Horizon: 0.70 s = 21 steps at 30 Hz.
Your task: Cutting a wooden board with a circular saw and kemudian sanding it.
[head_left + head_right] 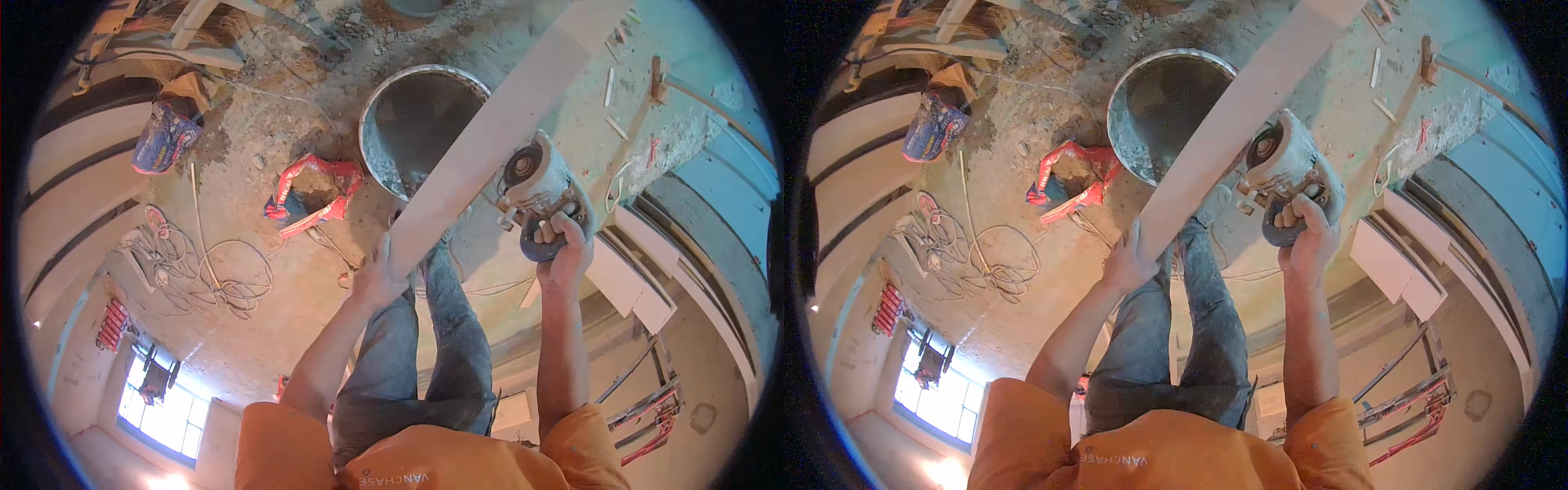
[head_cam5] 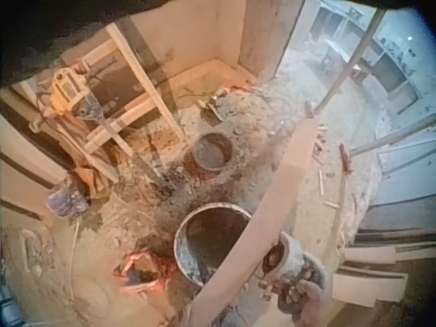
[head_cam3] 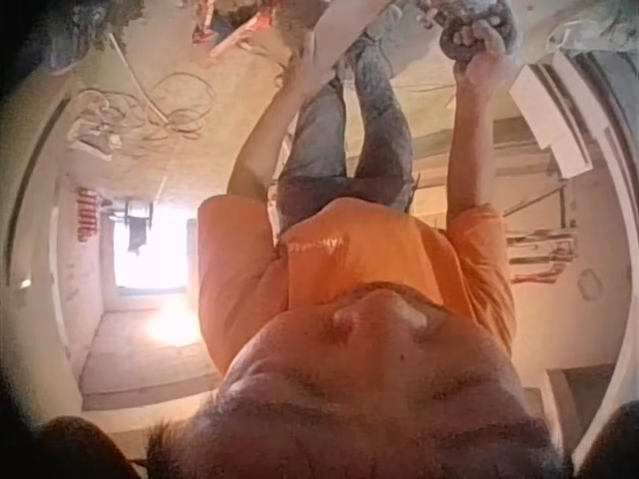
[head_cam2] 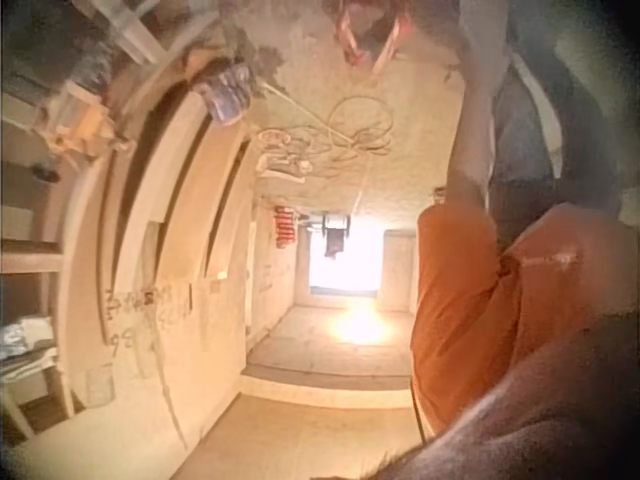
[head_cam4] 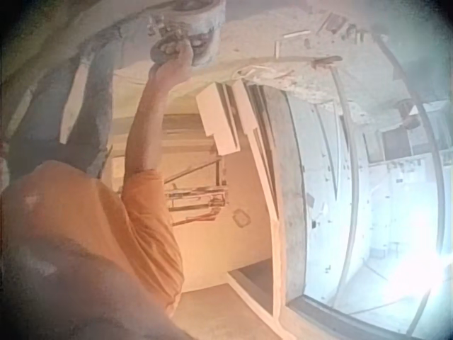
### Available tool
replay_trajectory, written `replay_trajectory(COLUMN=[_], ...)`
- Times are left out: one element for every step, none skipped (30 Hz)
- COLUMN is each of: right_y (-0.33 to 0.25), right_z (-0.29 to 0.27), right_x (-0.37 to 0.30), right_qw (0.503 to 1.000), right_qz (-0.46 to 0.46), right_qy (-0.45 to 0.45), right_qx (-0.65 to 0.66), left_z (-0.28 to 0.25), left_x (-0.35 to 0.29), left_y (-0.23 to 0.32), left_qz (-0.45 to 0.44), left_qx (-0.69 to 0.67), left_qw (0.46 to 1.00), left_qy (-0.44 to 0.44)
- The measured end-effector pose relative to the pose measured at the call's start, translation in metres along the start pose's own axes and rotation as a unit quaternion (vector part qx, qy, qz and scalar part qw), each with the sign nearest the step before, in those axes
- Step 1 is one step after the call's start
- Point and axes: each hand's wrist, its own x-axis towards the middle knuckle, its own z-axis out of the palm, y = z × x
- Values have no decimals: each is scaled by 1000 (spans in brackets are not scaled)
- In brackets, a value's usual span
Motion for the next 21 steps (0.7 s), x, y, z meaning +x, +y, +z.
replay_trajectory(right_y=[-1, -3, -4, -7, -9, -11, -13, -15, -17, -17, -16, -15, -12, -9, -6, -4, -3, -3, -1, 1, 4], right_z=[-13, -27, -33, -36, -36, -36, -37, -41, -46, -51, -55, -60, -67, -73, -77, -79, -78, -73, -69, -70, -71], right_x=[1, 0, -1, -6, -13, -22, -31, -39, -49, -59, -66, -68, -71, -73, -77, -83, -89, -89, -88, -89, -88], right_qw=[1000, 1000, 1000, 999, 999, 998, 998, 997, 997, 997, 997, 997, 999, 999, 1000, 1000, 1000, 1000, 1000, 1000, 1000], right_qz=[-3, -8, -12, -14, -15, -16, -17, -22, -16, -10, -3, -6, -8, -11, -12, -13, -9, -9, -8, -11, -12], right_qy=[9, 18, 21, 23, 38, 52, 67, 68, 71, 74, 76, 76, 51, 27, 5, 10, 9, 6, 3, 8, 4], right_qx=[4, 8, 16, 20, 16, 12, 9, 13, 8, 3, -2, 5, 10, 16, 19, 23, 22, 24, 25, 27, 29], left_z=[-13, -27, -38, -36, -31, -25, -20, -17, -14, -11, -9, -8, -9, -10, -9, -7, -5, -7, -8, -8, -8], left_x=[0, 0, -1, -2, -5, -8, -12, -14, -19, -25, -29, -28, -24, -20, -20, -24, -28, -26, -24, -26, -27], left_y=[7, 15, 15, 8, -6, -18, -30, -32, -34, -36, -40, -45, -45, -46, -45, -43, -42, -40, -39, -36, -34], left_qz=[-28, -55, -86, -83, -63, -42, -20, -15, -26, -37, -49, -47, -35, -23, -11, -9, -14, -17, -21, -16, -19], left_qx=[-30, -59, -85, -80, -93, -106, -118, -114, -102, -90, -77, -71, -78, -85, -93, -89, -84, -77, -70, -68, -69], left_qw=[998, 993, 985, 985, 986, 985, 985, 986, 986, 986, 986, 987, 987, 987, 987, 987, 987, 989, 990, 990, 990], left_qy=[-44, -88, -126, -126, -126, -126, -125, -123, -129, -134, -139, -136, -133, -131, -132, -135, -133, -127, -121, -124, -125])
